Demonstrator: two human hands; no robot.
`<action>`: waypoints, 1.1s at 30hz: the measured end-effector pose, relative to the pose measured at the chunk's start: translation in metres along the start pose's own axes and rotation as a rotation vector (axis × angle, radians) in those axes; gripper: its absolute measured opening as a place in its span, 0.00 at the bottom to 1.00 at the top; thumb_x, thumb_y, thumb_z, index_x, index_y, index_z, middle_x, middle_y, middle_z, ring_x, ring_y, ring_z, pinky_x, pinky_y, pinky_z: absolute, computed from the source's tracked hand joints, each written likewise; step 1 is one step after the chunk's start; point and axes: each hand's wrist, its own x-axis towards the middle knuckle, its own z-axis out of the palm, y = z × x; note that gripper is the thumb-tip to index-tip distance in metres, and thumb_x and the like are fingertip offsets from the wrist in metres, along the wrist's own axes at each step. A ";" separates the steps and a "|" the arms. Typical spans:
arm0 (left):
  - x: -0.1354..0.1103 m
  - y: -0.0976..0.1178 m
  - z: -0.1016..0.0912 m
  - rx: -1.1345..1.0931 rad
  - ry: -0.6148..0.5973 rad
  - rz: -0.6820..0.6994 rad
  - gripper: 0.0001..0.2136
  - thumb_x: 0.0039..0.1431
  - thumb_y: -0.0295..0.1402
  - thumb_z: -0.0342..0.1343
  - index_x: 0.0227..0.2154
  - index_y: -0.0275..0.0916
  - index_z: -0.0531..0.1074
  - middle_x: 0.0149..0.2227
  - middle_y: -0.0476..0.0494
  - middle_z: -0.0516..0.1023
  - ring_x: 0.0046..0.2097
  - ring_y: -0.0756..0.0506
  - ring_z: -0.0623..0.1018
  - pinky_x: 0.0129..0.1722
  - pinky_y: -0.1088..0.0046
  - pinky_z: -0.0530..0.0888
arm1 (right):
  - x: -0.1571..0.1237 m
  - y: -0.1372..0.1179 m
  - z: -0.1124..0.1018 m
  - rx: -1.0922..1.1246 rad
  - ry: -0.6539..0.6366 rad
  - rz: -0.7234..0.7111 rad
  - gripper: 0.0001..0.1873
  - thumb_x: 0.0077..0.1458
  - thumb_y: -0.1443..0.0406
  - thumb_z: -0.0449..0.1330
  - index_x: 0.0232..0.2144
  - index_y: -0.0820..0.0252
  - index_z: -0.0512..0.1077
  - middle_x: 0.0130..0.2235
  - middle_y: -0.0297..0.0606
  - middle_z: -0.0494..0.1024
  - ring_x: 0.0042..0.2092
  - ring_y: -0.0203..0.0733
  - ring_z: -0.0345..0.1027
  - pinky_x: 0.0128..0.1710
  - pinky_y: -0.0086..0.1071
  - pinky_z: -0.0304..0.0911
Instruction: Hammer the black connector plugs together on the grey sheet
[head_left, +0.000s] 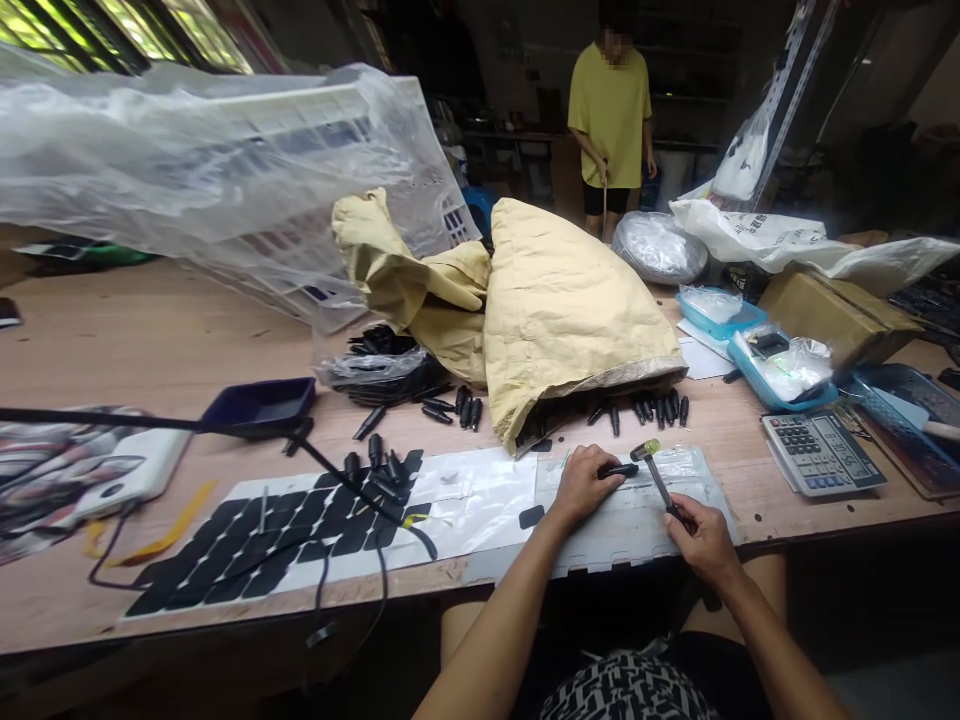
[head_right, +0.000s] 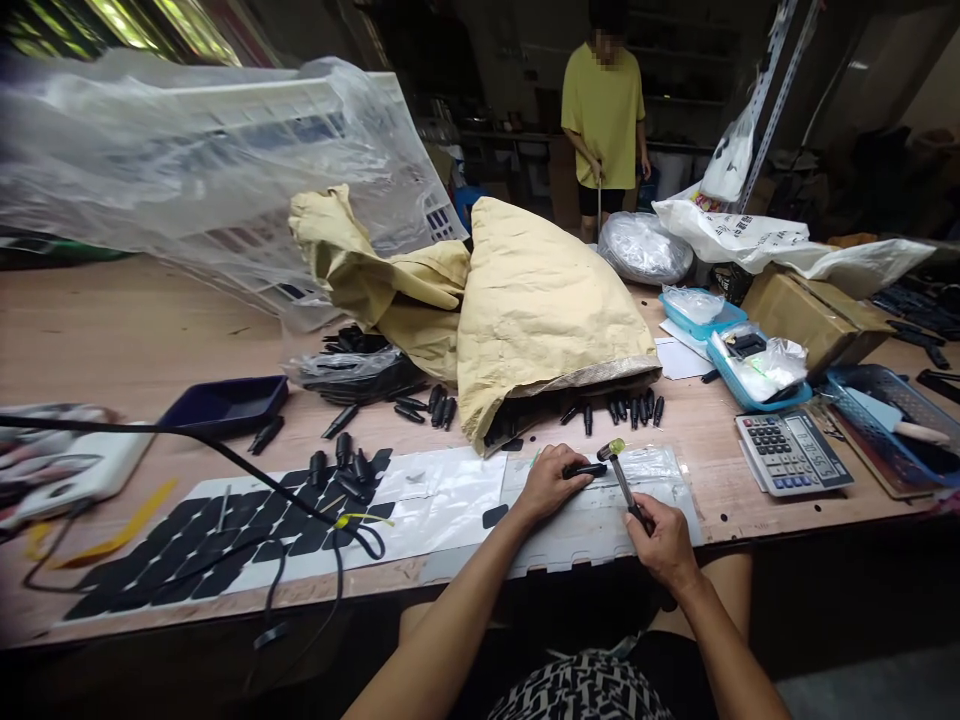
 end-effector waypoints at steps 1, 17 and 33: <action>0.000 0.000 0.000 -0.003 0.001 0.002 0.07 0.55 0.35 0.63 0.37 0.44 0.79 0.35 0.46 0.75 0.43 0.42 0.70 0.45 0.65 0.63 | -0.001 -0.002 -0.001 -0.001 0.008 -0.016 0.15 0.58 0.61 0.58 0.44 0.63 0.77 0.29 0.38 0.81 0.28 0.42 0.74 0.31 0.32 0.72; 0.001 0.003 -0.003 -0.001 -0.014 -0.016 0.08 0.54 0.34 0.63 0.37 0.44 0.79 0.35 0.47 0.75 0.43 0.43 0.70 0.45 0.66 0.64 | 0.006 -0.002 0.003 -0.066 0.021 -0.106 0.16 0.55 0.62 0.60 0.44 0.61 0.79 0.38 0.45 0.83 0.38 0.51 0.77 0.40 0.40 0.74; -0.035 0.029 -0.012 -0.291 -0.003 -0.038 0.11 0.61 0.40 0.53 0.42 0.41 0.74 0.42 0.43 0.77 0.45 0.42 0.72 0.47 0.65 0.68 | 0.010 0.017 0.000 0.296 -0.042 0.112 0.20 0.56 0.56 0.59 0.44 0.65 0.76 0.24 0.35 0.75 0.26 0.40 0.69 0.28 0.32 0.66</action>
